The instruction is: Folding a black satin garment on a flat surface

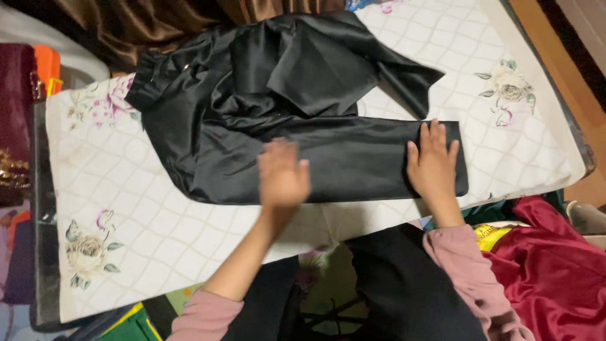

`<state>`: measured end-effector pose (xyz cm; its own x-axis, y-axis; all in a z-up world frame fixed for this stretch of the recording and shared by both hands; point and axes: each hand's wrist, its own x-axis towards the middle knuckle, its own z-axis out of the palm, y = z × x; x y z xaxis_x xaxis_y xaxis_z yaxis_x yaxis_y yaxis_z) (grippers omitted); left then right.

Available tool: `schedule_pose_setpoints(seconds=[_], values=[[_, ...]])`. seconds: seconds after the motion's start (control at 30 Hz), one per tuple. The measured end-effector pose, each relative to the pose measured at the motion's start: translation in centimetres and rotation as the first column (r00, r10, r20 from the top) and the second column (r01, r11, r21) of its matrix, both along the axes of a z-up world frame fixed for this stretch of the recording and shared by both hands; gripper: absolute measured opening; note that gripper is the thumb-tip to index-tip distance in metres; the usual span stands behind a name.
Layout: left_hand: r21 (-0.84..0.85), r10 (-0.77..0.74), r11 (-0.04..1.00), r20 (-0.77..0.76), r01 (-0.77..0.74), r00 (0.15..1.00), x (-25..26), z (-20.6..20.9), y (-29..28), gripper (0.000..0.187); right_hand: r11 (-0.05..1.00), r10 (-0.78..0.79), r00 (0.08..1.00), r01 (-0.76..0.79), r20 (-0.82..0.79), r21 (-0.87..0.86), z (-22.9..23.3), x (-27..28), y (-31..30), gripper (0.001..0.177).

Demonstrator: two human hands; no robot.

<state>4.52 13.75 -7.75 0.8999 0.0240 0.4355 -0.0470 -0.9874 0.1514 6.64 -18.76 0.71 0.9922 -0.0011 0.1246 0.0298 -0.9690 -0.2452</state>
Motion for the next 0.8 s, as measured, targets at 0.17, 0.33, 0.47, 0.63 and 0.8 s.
schedule_pose_setpoints(seconds=[0.17, 0.33, 0.47, 0.63, 0.8], values=[[-0.435, -0.487, 0.836, -0.31, 0.334, 0.816, 1.8, 8.3, -10.5, 0.054, 0.849, 0.255, 0.945, -0.319, 0.204, 0.42, 3.4, -0.8, 7.5, 0.055], [-0.2, -0.46, 0.874, -0.053, 0.442, 0.886, 2.2, 5.0, -10.6, 0.053, 0.928, 0.303, 0.95, -0.313, 0.079, 0.201, 0.7, -0.4, 6.6, 0.06], [-0.126, -0.474, 0.879, -0.127, 0.46, 0.871, 1.7, 7.2, -8.5, 0.063, 0.973, 0.227, 0.974, -0.227, -0.007, -0.034, 2.0, -0.2, 2.7, 0.058], [-0.139, -0.422, 0.907, -0.251, 0.399, 0.871, 1.2, 8.0, -5.3, 0.065, 0.991, 0.12, 0.993, -0.121, -0.023, -0.05, 1.6, -0.5, -1.7, 0.059], [-0.214, -0.313, 0.945, -0.381, 0.246, 0.87, 0.8, 8.5, -2.8, 0.062, 0.995, -0.075, 0.997, 0.075, 0.006, -0.073, 1.7, -1.8, -3.2, 0.057]])
